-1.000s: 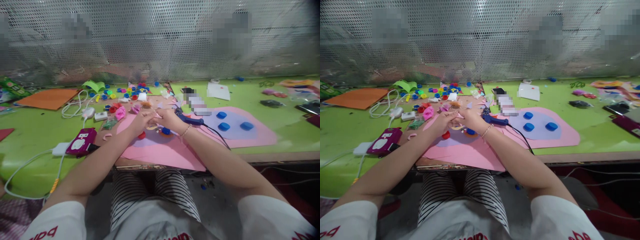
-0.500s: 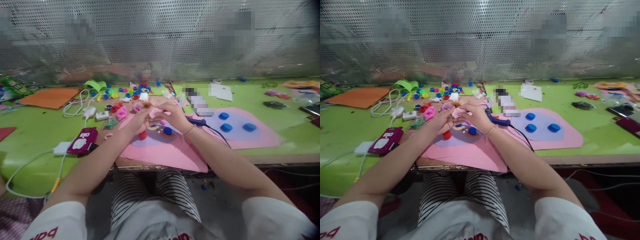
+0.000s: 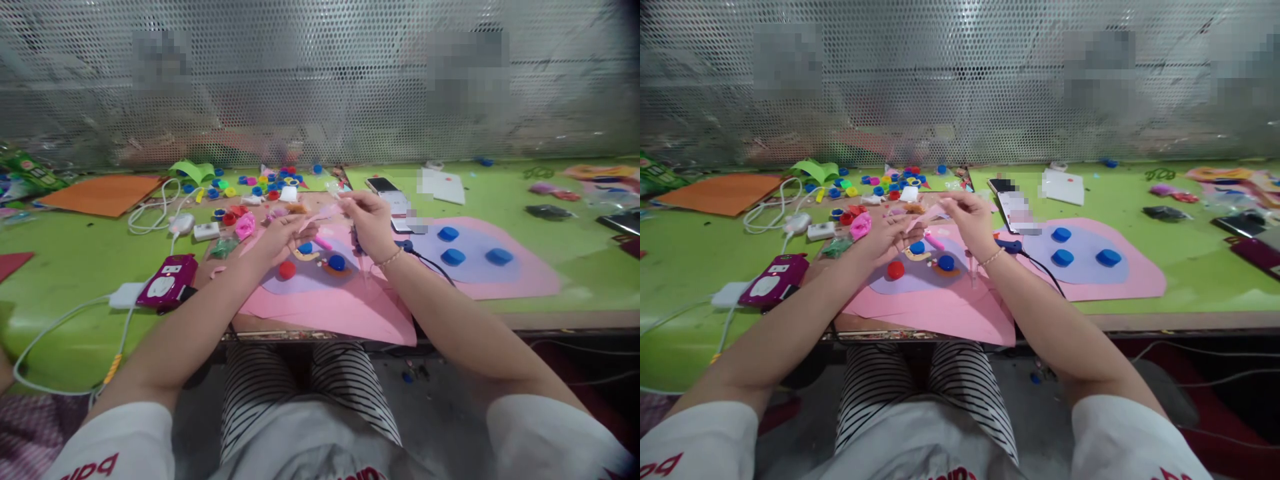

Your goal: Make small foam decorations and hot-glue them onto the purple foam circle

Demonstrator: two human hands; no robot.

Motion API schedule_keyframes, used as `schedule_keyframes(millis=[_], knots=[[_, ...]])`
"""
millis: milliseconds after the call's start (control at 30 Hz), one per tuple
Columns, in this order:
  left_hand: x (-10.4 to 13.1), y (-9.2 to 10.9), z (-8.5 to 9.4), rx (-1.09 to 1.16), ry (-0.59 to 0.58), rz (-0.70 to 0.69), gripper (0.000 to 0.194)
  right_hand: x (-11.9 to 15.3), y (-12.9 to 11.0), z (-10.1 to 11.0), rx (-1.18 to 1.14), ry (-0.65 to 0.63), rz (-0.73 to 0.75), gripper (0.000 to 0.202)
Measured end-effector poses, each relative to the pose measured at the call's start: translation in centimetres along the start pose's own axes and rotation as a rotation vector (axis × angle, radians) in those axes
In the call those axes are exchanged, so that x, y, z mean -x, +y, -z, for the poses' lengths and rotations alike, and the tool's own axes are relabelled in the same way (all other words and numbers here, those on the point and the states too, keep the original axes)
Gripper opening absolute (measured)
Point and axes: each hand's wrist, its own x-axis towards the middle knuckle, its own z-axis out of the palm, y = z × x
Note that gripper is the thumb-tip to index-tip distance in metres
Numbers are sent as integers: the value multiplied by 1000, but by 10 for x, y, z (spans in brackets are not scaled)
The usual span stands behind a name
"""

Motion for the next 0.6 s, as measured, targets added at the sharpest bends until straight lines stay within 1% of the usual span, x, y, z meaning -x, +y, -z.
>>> schedule_keyframes(millis=[133,200,233,267,333,367,467,600], knots=[[4,0,-4,85,-130,47,26,9,-1,-7,56,-276,153,16],[7,-2,-6,81,-170,13,21,12,1,-11,106,-339,210,17],[8,-3,-7,65,-187,-17,16,12,2,-12,126,-352,228,20],[8,-4,-7,44,-199,-46,17,12,3,-12,136,-359,234,24],[8,-6,-6,-5,-220,-86,29,11,5,-11,132,-390,201,33],[7,-7,-5,-30,-228,-98,33,10,6,-11,129,-411,168,34],[6,-9,-3,-110,-257,-109,37,9,5,-9,129,-431,76,23],[5,-9,-5,-147,-225,-91,29,10,2,-11,110,-372,61,13]])
